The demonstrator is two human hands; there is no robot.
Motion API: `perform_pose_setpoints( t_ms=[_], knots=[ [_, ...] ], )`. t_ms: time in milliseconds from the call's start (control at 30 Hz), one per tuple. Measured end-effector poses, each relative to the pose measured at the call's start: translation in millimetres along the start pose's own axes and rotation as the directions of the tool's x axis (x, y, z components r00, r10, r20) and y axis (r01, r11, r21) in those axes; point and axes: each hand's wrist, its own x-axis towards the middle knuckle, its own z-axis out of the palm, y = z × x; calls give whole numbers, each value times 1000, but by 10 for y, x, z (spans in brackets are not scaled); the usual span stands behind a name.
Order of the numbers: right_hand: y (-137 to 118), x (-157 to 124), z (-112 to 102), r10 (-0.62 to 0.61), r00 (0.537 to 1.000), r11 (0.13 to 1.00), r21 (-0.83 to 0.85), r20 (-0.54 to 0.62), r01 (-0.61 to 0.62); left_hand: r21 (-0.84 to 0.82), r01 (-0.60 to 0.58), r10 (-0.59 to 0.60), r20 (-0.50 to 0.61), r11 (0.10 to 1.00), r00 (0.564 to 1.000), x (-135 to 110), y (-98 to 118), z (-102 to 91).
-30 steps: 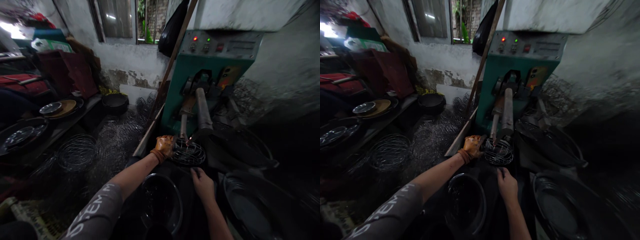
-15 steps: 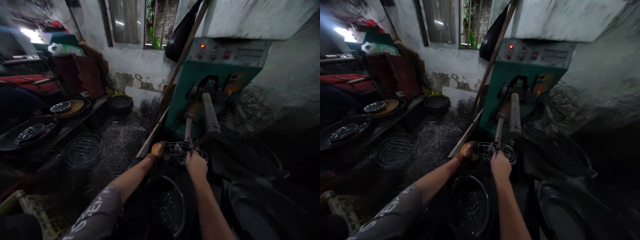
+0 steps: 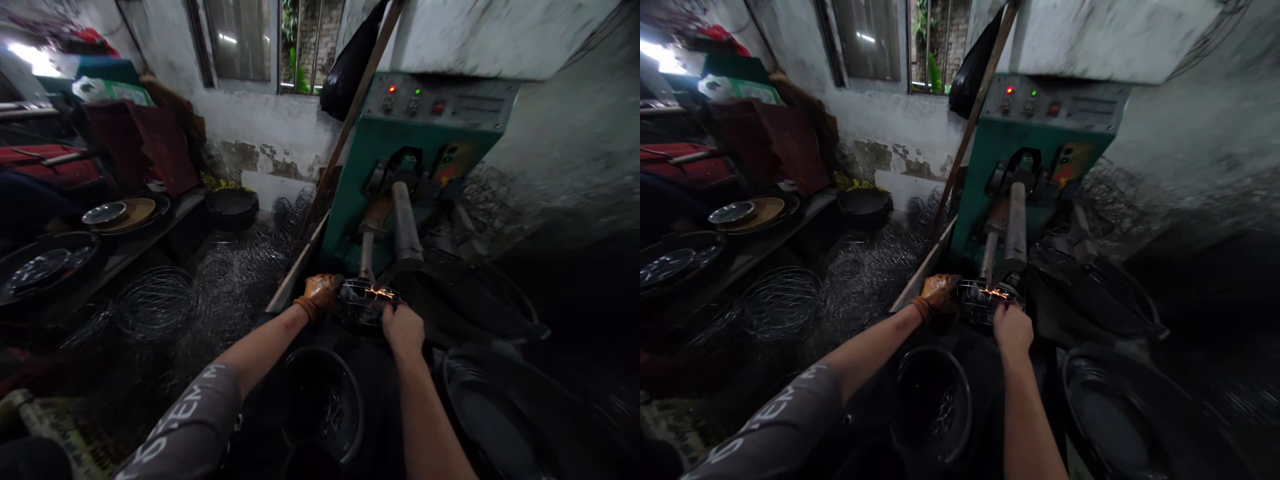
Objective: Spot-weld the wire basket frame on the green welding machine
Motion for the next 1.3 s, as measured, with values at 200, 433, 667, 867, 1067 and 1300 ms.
perform_pose_setpoints(
  t_ms=[200, 433, 667, 867, 1067, 1300],
  knots=[
    [77, 27, 66, -27, 999, 1000, -6, -33, 26, -21, -41, 41, -19, 999, 999, 12, -11, -5],
    [114, 79, 149, -68, 995, 998, 1, -74, 68, -36, -45, 44, -31, 998, 999, 19, -64, 14],
    [56, 66, 149, -78, 995, 997, -15, -70, 77, -48, -29, 29, 0, 998, 1000, 16, -106, 25],
    [149, 134, 146, -81, 994, 996, -39, -75, 79, -20, -44, 44, -8, 999, 999, 8, -17, -60],
    [327, 274, 265, -83, 985, 996, 30, -152, 88, 17, -40, 40, 14, 999, 999, 44, 136, -148],
    [390, 335, 346, -107, 980, 990, 71, -170, 121, -247, -82, 33, -197, 965, 980, -85, -130, 286]
  ],
)
